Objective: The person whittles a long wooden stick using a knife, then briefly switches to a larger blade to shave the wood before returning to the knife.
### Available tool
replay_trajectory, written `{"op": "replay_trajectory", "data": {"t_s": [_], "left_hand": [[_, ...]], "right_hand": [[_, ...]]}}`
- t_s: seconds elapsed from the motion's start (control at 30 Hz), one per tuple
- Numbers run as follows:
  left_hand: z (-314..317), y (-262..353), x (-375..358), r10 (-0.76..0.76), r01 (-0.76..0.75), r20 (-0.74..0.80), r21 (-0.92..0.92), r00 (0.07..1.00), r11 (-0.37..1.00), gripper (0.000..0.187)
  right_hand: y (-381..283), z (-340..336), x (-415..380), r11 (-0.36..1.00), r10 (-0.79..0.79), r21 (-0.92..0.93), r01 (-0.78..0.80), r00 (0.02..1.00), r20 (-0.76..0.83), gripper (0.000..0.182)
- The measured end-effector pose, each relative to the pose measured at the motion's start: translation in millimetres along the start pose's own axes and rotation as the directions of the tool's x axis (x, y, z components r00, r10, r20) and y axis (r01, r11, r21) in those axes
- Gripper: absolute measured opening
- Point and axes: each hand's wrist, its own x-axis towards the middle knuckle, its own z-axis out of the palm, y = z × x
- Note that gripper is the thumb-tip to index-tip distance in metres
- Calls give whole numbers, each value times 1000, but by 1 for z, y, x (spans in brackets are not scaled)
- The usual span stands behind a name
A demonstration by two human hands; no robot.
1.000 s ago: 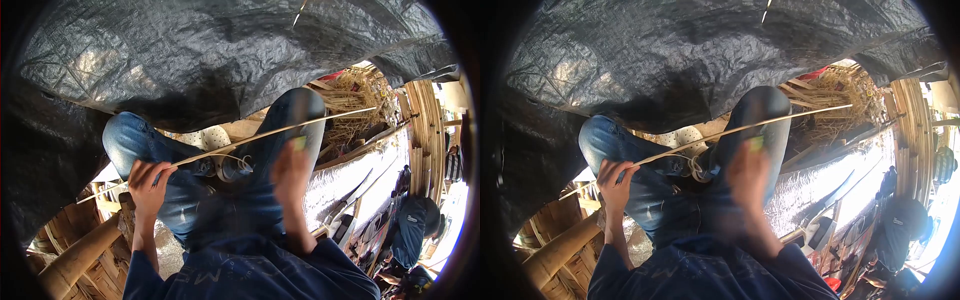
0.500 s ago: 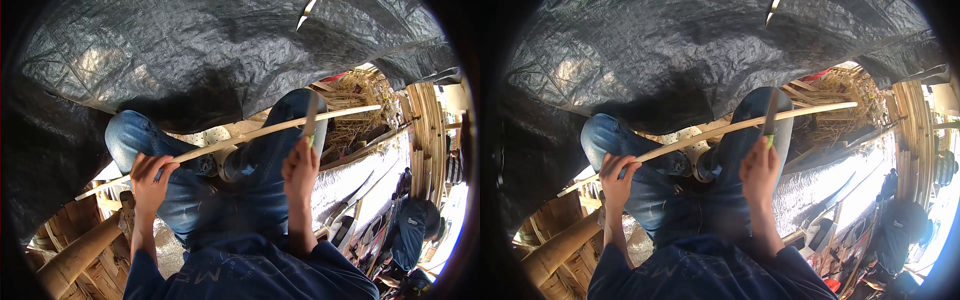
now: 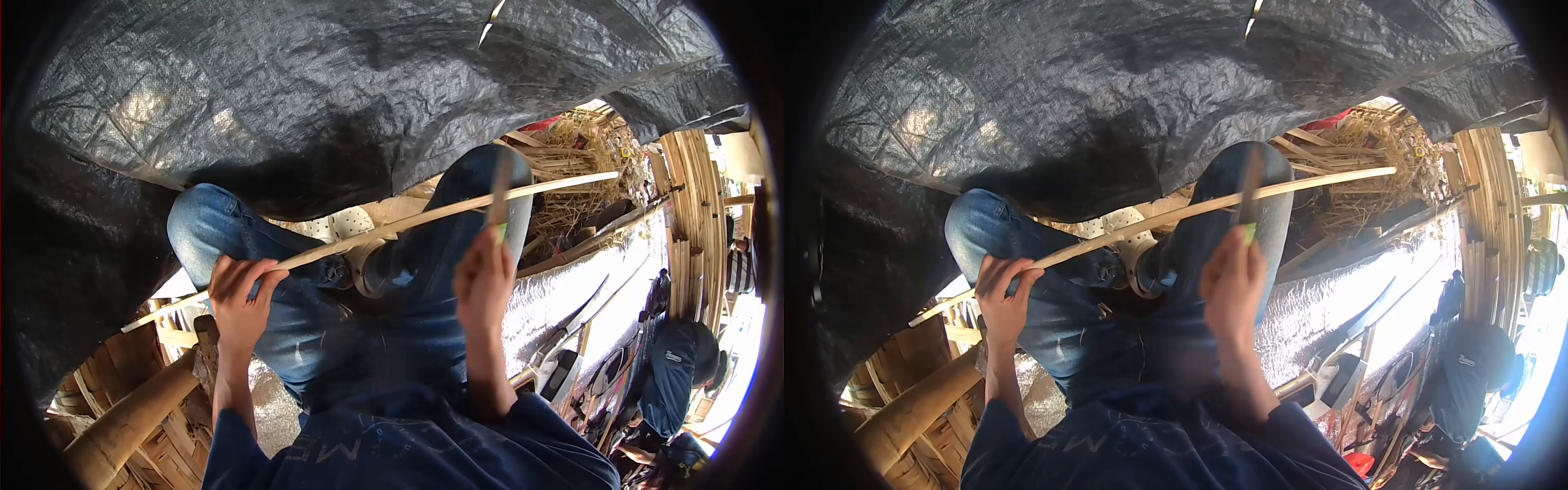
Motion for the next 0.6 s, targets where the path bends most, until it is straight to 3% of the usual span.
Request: {"op": "replay_trajectory", "data": {"t_s": [0.03, 0.1, 0.13, 0.17, 0.2, 0.23, 0.27, 0.3, 0.33, 0.37, 0.4, 0.47, 0.5, 0.6], "left_hand": [[0, 0, -1, 6, -6, -2, 7, 1000, 1000, 17], [2, 0, 2, 15, -14, -20, 13, 1000, 1000, 17], [3, -1, 2, 26, -26, -28, 12, 999, 1000, 17], [1, -3, 2, 41, -41, -29, 13, 999, 999, 17], [0, -3, 3, 44, -43, -26, 18, 999, 999, 17], [0, -3, 3, 29, -29, -29, 13, 999, 999, 17], [1, -1, 1, 9, -9, -32, 5, 999, 1000, 17], [2, -2, 1, 15, -14, -39, 2, 999, 1000, 17], [3, -3, 4, 16, -16, -49, 0, 999, 1000, 17], [4, -5, 5, 25, -26, -32, -4, 999, 1000, 17], [2, -6, 7, 37, -37, -15, -4, 999, 999, 17], [1, -4, 7, 24, -25, -13, -7, 1000, 1000, 17], [1, -3, 6, 5, -5, -14, -18, 1000, 1000, 17], [1, -2, 6, 11, -11, -7, -22, 1000, 1000, 17]], "right_hand": [[3, -24, 7, 965, -19, 262, 29, 999, -38, 28], [9, -58, 21, 705, -20, 700, 111, 990, -136, 40], [6, -60, 21, 705, -18, 700, 112, 990, -141, 40], [1, -63, 21, -36, 273, 990, -135, 952, 140, 36], [-4, -63, 21, -778, 245, 610, -155, 818, 521, 31], [-19, 21, -5, -478, 339, 811, -337, 781, 524, 37], [-12, 5, 3, -475, 331, 811, -342, 784, 524, 37], [-5, -18, 10, -59, 384, 953, -296, 875, 296, 41], [6, -44, 24, 370, 333, 911, -179, 941, 50, 44], [11, -56, 30, 723, 180, 690, -26, 972, -152, 48], [8, -54, 28, 724, 181, 690, -24, 971, -156, 48], [-13, -43, 19, 852, -30, 519, 75, 995, -94, 39], [-6, -11, 20, 543, 301, 814, -208, 953, 43, 54], [1, -46, 24, 502, 275, 855, -128, 961, -17, 43]]}}
